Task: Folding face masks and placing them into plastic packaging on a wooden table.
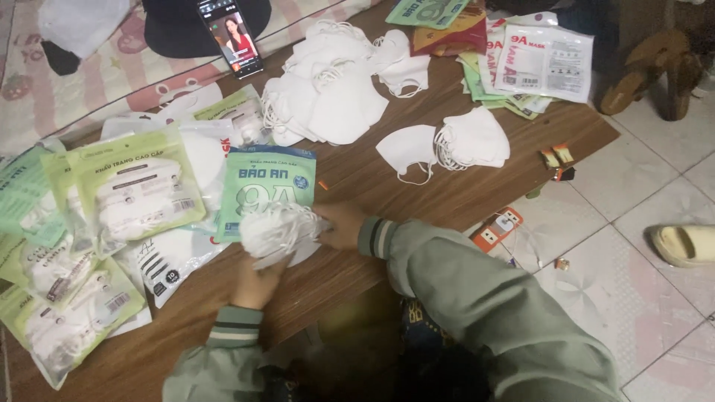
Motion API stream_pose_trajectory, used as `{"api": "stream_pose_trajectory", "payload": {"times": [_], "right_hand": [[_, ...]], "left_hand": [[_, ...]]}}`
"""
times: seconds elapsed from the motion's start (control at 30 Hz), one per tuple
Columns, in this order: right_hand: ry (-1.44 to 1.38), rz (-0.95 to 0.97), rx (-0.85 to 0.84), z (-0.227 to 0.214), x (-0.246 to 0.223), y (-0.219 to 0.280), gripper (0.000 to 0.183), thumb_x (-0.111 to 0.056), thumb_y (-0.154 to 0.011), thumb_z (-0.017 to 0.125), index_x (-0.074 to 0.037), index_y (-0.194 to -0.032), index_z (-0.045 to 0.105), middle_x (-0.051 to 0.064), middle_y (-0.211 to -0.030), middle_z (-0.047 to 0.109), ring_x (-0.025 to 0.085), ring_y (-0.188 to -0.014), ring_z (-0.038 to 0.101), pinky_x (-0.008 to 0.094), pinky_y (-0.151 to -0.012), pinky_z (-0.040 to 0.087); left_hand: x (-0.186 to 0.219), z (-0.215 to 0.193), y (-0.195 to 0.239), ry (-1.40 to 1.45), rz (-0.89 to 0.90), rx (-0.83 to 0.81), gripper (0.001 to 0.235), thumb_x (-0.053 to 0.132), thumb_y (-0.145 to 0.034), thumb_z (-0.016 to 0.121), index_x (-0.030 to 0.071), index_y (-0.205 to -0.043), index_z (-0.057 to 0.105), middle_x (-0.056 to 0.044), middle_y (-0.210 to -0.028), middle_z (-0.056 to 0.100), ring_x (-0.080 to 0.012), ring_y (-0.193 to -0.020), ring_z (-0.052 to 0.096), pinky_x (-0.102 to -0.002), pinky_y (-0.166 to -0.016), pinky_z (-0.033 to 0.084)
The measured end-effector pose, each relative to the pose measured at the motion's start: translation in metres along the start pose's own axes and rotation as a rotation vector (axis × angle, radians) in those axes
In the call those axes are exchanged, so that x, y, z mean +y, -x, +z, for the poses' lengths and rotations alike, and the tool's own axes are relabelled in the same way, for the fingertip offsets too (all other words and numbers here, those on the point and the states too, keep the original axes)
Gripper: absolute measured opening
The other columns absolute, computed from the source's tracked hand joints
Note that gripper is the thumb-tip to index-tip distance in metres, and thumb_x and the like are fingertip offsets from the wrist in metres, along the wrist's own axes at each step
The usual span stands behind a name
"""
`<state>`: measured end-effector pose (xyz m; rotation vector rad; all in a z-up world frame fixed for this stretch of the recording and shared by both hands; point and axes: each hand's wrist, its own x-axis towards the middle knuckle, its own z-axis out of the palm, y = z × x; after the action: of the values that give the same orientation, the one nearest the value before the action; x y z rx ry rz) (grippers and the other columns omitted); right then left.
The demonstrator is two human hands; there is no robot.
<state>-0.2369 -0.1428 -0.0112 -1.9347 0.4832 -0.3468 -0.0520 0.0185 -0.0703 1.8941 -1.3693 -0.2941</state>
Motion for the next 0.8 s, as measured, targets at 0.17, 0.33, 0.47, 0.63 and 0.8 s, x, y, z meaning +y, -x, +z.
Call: {"api": "stream_pose_trajectory", "payload": {"times": [0.17,0.33,0.47,0.63,0.8], "right_hand": [[0.146,-0.069,-0.062,0.009,0.014,0.004,0.05,-0.023,-0.096,0.06,-0.005,-0.142,0.05,0.022,-0.129,0.061,0.04,-0.122,0.06,0.054,-0.105,0.052],[0.129,-0.128,-0.083,0.019,0.035,0.0,0.041,-0.016,-0.098,0.053,-0.002,-0.136,0.052,0.025,-0.122,0.063,0.043,-0.115,0.062,0.057,-0.101,0.053],[0.205,-0.189,-0.05,0.016,0.013,0.01,0.029,-0.018,-0.097,0.054,-0.006,-0.124,0.056,0.021,-0.111,0.066,0.042,-0.106,0.063,0.055,-0.093,0.054],[0.336,-0.147,-0.098,0.013,0.016,0.007,0.022,-0.024,-0.096,0.053,-0.009,-0.112,0.057,0.017,-0.098,0.063,0.041,-0.096,0.061,0.054,-0.087,0.053],[0.299,-0.152,-0.114,0.004,0.005,0.008,0.024,-0.02,-0.095,0.054,-0.006,-0.115,0.056,0.019,-0.096,0.064,0.04,-0.092,0.065,0.052,-0.083,0.055]], "left_hand": [[0.013,0.005,0.033,0.187,-0.305,-0.06,0.058,0.025,-0.078,0.089,-0.002,-0.126,0.069,-0.024,-0.125,0.069,-0.0419,-0.121,0.06,-0.058,-0.107,0.046],[0.012,0.023,0.097,0.345,-0.496,-0.035,0.054,0.026,-0.081,0.085,-0.002,-0.123,0.069,-0.025,-0.119,0.07,-0.0407,-0.111,0.061,-0.055,-0.099,0.048],[-0.018,0.035,0.142,0.477,-0.639,-0.002,0.051,0.027,-0.082,0.082,-0.003,-0.122,0.069,-0.026,-0.114,0.071,-0.0398,-0.103,0.062,-0.053,-0.092,0.049],[-0.038,0.054,0.175,0.653,-0.827,0.044,0.048,0.029,-0.085,0.078,-0.004,-0.12,0.07,-0.028,-0.108,0.073,-0.0386,-0.093,0.063,-0.051,-0.084,0.051],[-0.069,0.075,0.189,0.822,-1.005,0.042,0.046,0.03,-0.087,0.074,-0.004,-0.118,0.07,-0.029,-0.101,0.074,-0.0373,-0.082,0.064,-0.048,-0.075,0.053]]}}
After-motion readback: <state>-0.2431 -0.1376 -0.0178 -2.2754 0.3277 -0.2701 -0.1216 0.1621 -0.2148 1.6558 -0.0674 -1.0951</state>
